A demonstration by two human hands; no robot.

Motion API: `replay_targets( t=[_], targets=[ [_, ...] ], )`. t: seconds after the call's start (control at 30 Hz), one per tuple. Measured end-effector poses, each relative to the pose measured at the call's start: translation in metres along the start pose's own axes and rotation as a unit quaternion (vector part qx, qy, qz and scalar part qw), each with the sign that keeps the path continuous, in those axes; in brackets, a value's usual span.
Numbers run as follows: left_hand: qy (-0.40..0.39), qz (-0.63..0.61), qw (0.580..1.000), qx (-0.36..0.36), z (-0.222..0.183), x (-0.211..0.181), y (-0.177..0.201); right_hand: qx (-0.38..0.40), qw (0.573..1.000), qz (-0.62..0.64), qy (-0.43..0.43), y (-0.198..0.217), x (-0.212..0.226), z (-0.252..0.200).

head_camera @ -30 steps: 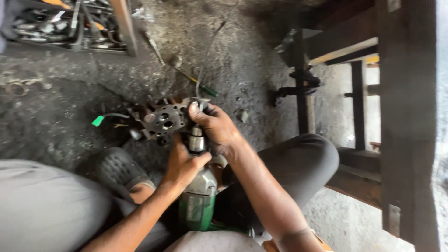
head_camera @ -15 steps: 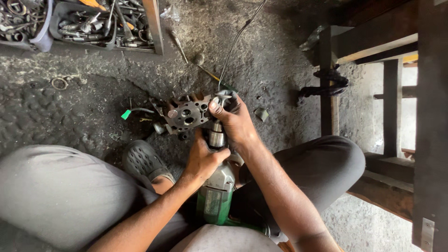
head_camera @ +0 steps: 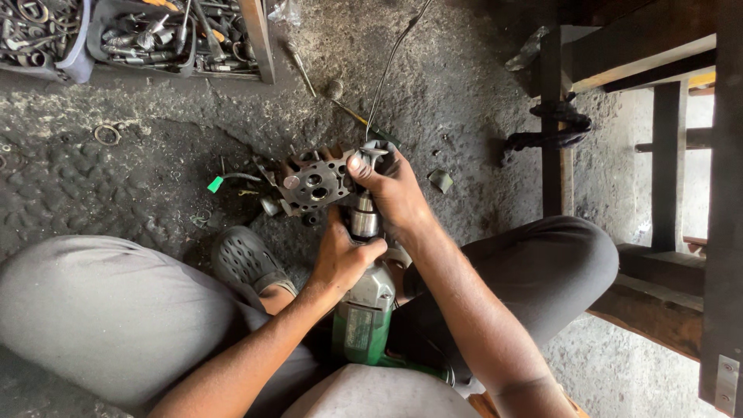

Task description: The person uses a drill with a sanding attachment to clean or smooth the surface of an engine block component, then sets the drill down and uses a cloth to wipe the component.

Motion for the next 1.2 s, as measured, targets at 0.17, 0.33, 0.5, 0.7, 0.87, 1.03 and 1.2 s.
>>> replay_targets(
  t=[0.17, 0.33, 0.5, 0.7, 0.87, 1.03, 1.2],
  targets=[
    [0.09, -0.075, 0.991, 0.057, -0.006, -0.005, 0.004, 0.068, 0.994, -0.028, -0.086, 0.027, 0.004, 0.013],
    [0.073, -0.151, 0.968, 0.184, -0.012, 0.004, 0.029, -0.055, 0.99, 0.017, -0.13, 0.107, -0.027, 0.057],
    [0.035, -0.24, 0.912, 0.33, -0.015, 0.017, 0.04, -0.189, 0.98, 0.014, -0.058, 0.156, -0.121, 0.111],
    [0.034, -0.248, 0.856, 0.453, -0.035, 0.011, 0.06, -0.331, 0.864, -0.357, 0.125, 0.174, -0.148, 0.127],
    [0.002, -0.21, 0.835, 0.509, -0.044, -0.012, 0.067, -0.231, 0.725, -0.604, 0.239, 0.122, -0.129, 0.098],
    [-0.012, -0.164, 0.823, 0.544, -0.056, -0.028, 0.072, 0.149, 0.756, -0.619, 0.15, 0.053, -0.158, 0.07],
    [-0.059, -0.123, 0.815, 0.563, -0.062, -0.029, 0.08, 0.256, 0.655, -0.711, 0.001, 0.069, -0.24, 0.046]
  ],
)
Point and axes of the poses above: each hand's wrist, its own z-axis towards the middle knuckle, its own y-axis out of the back of the hand, x = y × z, the point moved 1 cm from there along z, towards the middle knuckle, and after that the axes turned 6 degrees about y, right-handed, at the moved point
